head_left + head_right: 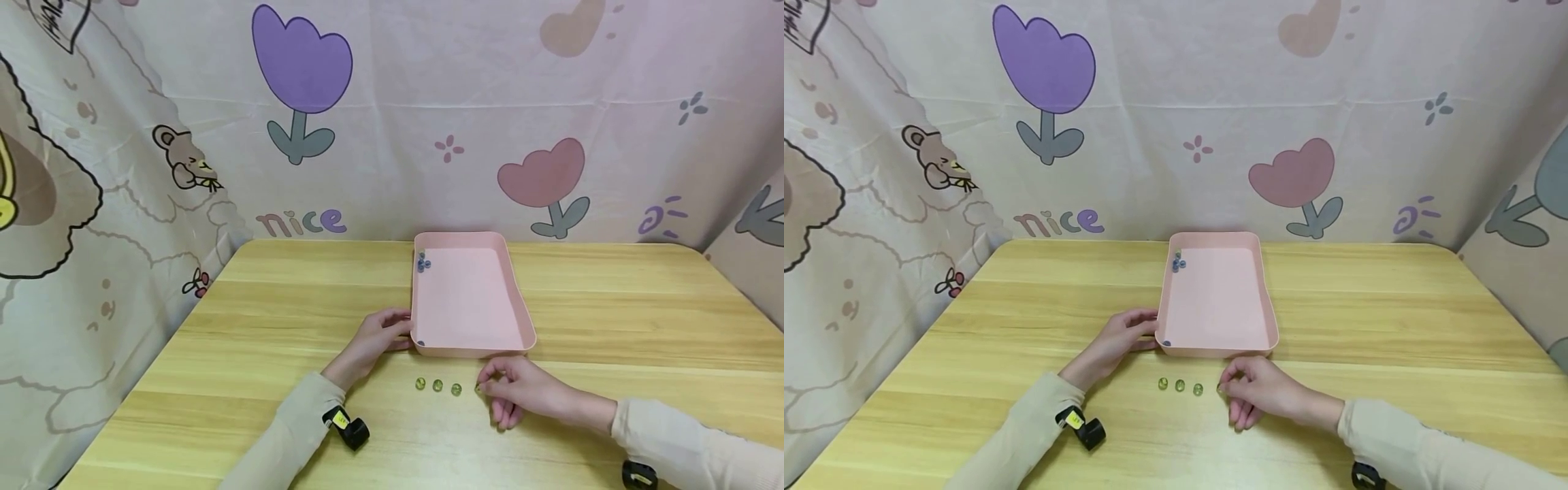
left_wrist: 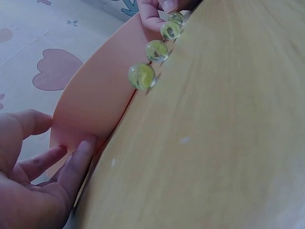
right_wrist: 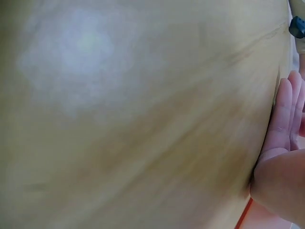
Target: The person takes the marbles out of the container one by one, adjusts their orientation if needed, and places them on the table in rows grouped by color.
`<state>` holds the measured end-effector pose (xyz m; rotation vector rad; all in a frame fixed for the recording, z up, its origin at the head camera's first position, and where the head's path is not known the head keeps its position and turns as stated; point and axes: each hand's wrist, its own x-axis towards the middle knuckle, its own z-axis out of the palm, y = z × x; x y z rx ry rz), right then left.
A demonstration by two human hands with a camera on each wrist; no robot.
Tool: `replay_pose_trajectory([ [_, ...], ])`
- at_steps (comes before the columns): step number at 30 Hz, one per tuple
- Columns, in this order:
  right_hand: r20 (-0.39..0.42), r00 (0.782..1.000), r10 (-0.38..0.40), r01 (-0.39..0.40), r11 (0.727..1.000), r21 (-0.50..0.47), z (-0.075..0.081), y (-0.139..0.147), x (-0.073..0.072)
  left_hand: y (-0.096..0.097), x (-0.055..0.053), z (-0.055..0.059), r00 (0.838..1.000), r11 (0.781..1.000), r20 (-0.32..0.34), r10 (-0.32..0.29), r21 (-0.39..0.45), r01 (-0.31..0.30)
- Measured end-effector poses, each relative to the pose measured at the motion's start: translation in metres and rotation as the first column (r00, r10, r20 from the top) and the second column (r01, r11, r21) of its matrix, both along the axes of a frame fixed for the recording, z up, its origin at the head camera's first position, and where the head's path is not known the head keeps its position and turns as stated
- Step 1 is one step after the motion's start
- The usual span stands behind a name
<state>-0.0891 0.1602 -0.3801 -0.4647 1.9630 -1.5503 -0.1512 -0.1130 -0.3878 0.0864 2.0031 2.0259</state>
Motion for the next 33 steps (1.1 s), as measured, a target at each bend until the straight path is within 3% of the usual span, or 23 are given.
replay_pose_trajectory([
  [33,0.019,0.998,-0.061,0.059,0.995,0.075,-0.0004,-0.0049,0.0007,-0.0002,0.0016,0.0013,1.000,1.000,0.002,-0.002,-0.006,0.002],
])
